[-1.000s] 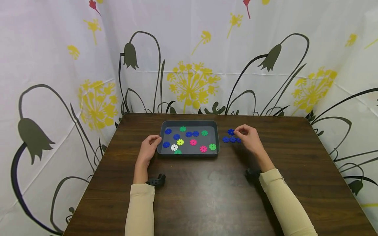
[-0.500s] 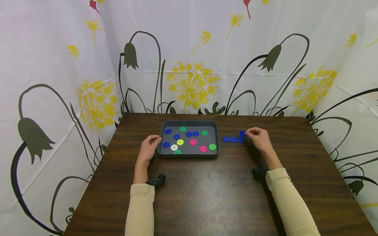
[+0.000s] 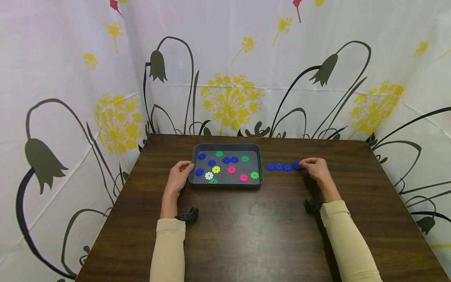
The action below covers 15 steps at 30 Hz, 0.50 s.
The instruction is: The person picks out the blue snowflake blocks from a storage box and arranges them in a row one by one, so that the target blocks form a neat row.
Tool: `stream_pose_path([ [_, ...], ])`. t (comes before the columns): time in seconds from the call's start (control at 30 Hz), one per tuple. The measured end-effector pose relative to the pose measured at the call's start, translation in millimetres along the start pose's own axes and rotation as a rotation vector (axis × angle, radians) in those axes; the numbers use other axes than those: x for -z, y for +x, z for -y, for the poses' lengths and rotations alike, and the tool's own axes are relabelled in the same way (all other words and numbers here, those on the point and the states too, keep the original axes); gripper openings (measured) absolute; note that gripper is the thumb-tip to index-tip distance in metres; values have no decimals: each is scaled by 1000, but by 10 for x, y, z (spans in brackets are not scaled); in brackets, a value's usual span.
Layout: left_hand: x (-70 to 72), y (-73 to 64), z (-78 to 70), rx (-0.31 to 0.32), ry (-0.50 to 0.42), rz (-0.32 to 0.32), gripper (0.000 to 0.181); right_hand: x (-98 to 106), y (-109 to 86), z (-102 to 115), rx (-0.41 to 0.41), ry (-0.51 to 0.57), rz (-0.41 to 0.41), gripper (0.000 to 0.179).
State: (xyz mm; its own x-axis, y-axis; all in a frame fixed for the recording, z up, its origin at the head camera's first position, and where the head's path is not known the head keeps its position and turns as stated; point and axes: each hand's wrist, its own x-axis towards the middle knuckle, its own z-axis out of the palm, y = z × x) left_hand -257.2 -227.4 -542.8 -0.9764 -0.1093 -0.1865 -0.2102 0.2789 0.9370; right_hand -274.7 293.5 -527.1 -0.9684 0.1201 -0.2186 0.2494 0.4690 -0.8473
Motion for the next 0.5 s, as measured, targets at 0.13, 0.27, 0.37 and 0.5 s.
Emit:
stream_pose_path([
  [0.13,-6,13,-8,3,-1,-2,50,2,0,-3,-1,-8,-1,33],
  [0.27,-9,14,-19,9,1,-2,51,-6,-14,9,-8,-15,6,32],
  [0.37,-5,12,-20,10,-1,-2,49,-12,-13,10,-7,-20,8,32],
  [0.5,2,8,-15,9,-2,-5,48,-25,5,3,1,-14,0,31],
])
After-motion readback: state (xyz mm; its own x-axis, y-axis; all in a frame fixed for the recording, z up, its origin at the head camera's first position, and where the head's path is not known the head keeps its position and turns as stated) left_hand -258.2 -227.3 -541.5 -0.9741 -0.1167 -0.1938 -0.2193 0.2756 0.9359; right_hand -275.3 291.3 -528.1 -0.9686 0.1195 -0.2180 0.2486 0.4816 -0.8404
